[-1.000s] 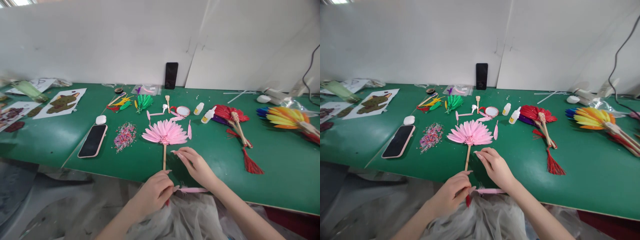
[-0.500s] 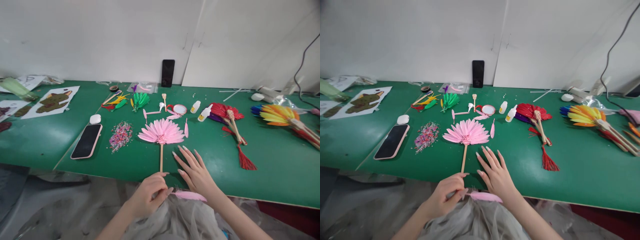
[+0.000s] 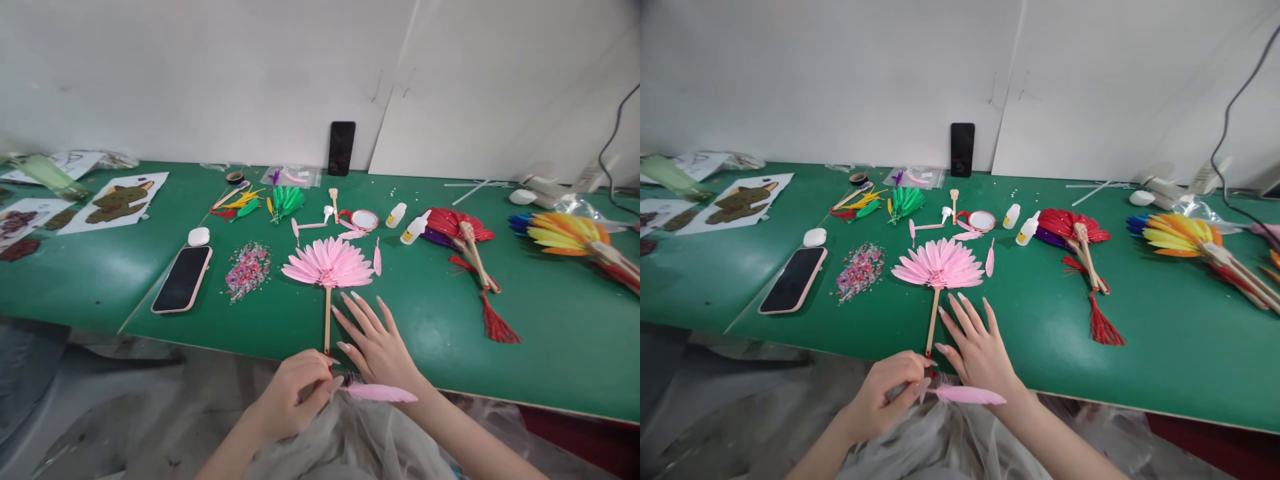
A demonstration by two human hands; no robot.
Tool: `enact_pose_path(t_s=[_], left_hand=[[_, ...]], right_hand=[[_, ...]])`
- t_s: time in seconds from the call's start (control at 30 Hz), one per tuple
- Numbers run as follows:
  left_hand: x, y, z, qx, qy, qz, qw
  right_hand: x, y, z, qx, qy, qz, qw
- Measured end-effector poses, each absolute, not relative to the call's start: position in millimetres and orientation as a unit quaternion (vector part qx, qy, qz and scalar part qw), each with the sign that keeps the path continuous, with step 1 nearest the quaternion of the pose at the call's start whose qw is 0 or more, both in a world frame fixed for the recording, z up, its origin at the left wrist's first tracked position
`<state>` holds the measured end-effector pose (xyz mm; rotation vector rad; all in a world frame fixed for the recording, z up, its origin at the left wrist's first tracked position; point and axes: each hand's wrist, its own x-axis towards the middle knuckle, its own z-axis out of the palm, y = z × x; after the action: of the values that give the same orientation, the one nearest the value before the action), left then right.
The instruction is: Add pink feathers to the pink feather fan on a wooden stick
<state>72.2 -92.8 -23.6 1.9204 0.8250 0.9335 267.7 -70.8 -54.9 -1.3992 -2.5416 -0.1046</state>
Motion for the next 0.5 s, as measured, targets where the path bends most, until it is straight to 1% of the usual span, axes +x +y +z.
enact_pose_path(t_s=[0.2,0.37,0.5], left_hand=[[75,-94,-22,0.771,0.321,0.362,0.415],[73,-96,-23,0.751,0.318,0.379,0.438],[70,-97,-29,0.734,0.321,0.379,0.463]], right_hand=[[266,-74,-51,-0.473,-0.874,-0.048,0.098],[280,-89,-51,-0.492,-0.86,-0.061,0.12],[281,-102,-59,-0.475,-0.867,-0.088,0.122]])
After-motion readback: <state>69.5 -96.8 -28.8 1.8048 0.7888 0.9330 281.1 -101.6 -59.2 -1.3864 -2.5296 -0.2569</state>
